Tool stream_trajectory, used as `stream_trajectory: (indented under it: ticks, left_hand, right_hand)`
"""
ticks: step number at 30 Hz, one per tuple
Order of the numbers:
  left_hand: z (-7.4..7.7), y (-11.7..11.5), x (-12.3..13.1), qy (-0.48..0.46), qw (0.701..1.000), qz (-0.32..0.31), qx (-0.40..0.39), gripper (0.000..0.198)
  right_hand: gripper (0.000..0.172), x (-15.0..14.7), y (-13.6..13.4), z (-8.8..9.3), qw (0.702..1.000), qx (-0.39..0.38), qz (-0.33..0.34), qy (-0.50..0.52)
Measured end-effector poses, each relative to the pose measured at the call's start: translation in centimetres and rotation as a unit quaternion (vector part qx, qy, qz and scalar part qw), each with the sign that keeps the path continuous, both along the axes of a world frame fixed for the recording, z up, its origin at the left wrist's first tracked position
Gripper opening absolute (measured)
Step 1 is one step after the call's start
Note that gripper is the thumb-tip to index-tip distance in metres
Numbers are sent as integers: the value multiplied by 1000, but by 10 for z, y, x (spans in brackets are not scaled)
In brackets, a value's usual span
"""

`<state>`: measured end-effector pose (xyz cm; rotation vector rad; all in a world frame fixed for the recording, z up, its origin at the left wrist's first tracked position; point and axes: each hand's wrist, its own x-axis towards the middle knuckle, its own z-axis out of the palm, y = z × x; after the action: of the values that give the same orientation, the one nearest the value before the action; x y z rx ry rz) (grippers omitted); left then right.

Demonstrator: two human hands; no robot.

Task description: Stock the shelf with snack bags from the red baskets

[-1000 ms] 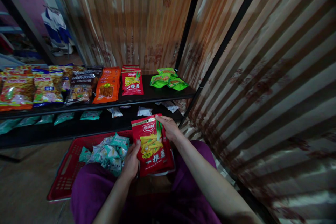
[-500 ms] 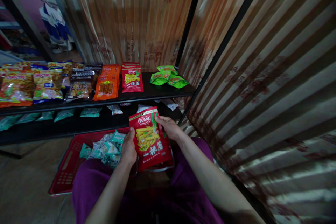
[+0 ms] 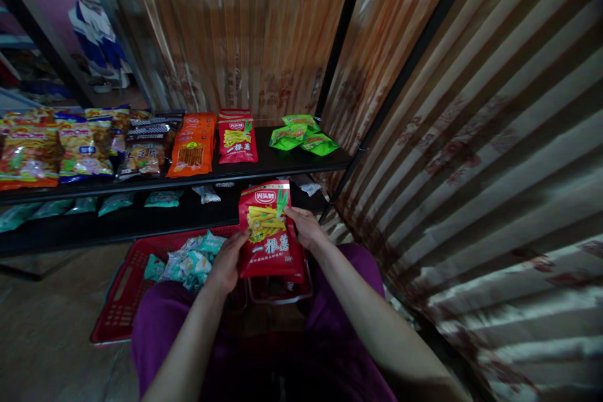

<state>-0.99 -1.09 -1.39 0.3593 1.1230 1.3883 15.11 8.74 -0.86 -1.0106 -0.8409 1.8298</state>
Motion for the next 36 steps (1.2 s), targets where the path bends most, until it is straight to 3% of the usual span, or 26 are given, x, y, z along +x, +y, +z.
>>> stream_trajectory:
  ticks: [3,5,11,16,21,30,36]
  left_hand:
    - [1,-15,0,-9,998,-67,6,34]
    - [1,-21,1,6,998,-68,14,33]
    - [0,-15,1,26,1000,7,5,35]
    - [-5,-8,-1,31,997,72,-4,34]
    - [-11,-8,0,48,997,62,9,32]
    - [-4,-8,4,159,981,107,-3,33]
    - [-11,-11,6,171,979,111,20,31]
  right_hand:
    - [30,-1,7,1,1000,-12,-20,-9]
    - [30,-3,9,2,1000,-11,-24,-9]
    - [37,0,-11,4,999,1,47,7]
    - [41,13,-33,-9,992,-8,120,-40]
    - [39,18,-36,-18,994,-8,96,-43]
    - [39,17,-39,-15,996,7,80,-42]
    - [38,20,-44,-14,997,4,72,-39]
